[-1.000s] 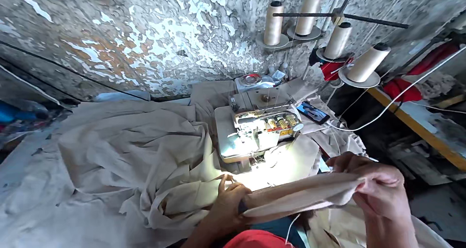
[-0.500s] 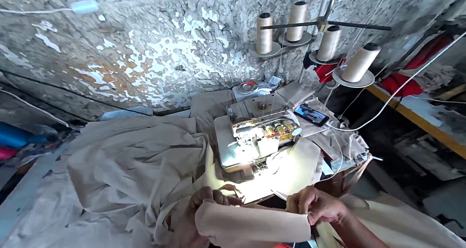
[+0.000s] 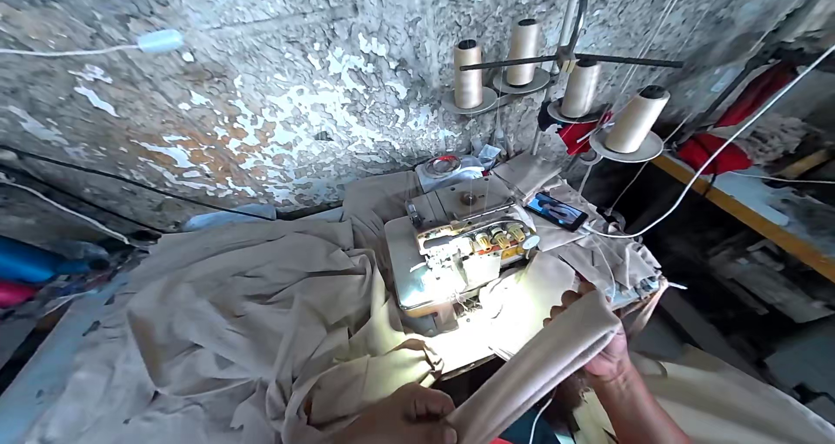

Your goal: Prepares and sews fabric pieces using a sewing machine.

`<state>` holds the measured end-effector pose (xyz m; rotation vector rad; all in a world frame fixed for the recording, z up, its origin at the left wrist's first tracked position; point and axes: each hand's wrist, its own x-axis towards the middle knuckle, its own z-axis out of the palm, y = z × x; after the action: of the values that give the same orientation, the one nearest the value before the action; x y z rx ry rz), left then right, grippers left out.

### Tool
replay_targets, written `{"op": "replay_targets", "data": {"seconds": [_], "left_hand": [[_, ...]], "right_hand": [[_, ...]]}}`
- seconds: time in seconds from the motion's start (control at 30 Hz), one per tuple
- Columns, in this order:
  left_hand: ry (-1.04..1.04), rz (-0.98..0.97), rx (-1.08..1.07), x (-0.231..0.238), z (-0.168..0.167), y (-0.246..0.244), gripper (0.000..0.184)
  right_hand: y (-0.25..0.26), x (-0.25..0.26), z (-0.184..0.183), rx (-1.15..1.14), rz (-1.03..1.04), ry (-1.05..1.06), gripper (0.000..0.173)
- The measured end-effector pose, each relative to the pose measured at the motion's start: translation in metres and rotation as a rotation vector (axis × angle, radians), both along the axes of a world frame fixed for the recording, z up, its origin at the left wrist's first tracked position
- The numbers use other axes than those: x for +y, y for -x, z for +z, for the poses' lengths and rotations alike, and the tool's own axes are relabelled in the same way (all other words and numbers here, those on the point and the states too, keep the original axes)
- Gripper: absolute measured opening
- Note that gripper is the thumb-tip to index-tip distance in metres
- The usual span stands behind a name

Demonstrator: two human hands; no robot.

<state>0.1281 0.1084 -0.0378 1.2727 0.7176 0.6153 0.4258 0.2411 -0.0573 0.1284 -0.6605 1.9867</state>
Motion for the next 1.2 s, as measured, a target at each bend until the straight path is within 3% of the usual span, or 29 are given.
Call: {"op": "replay_targets", "data": {"seconds": [0.2, 0.27, 0.33, 0.37, 0.43, 0.53, 0.63, 0.8, 0.97, 1.2], "left_hand": [[-0.286, 0.169, -0.189, -0.009, 0.008, 0.017, 0.020], [-0.287, 0.508, -0.359, -0.026, 0.018, 0.016, 0.019], [-0.158, 0.908, -0.560, -0.028, 0.036, 0.007, 0.025], [-0.126, 0.973, -0.685, -0.017, 0.040, 0.009, 0.025], [-0.075, 0.963, -0.881, 0.006, 0.035, 0.014, 0.024], [0.055, 1.054, -0.908, 0.023, 0.025, 0.011, 0.030], [0.179, 1.288, -0.792, 0.038, 0.031, 0.006, 0.046], [0.301, 1.508, -0.608, 0.054, 0.022, 0.007, 0.033], [0.356, 1.548, -0.517, 0.057, 0.014, 0.007, 0.016], [0.393, 1.574, -0.550, 0.048, 0.016, 0.006, 0.017]], "right_hand": [[-0.009, 0.000, -0.007, -0.031, 0.205, -0.024, 0.023], [-0.011, -0.009, -0.007, -0.177, 0.267, -0.068, 0.020], [-0.001, -0.031, -0.006, -0.382, 0.456, -0.125, 0.018], [0.008, -0.043, -0.005, -0.450, 0.573, -0.129, 0.014], [0.022, -0.054, -0.008, -0.368, 0.722, -0.140, 0.015], [0.038, -0.041, 0.002, -0.133, 0.495, -0.095, 0.026], [0.066, -0.002, 0.016, -0.037, 0.192, 0.178, 0.031], [0.102, 0.018, 0.015, -0.344, -0.065, 0.683, 0.038], [0.114, 0.012, 0.014, -0.428, -0.163, 0.778, 0.020], [0.111, 0.012, 0.016, -0.458, -0.194, 0.822, 0.018]]}}
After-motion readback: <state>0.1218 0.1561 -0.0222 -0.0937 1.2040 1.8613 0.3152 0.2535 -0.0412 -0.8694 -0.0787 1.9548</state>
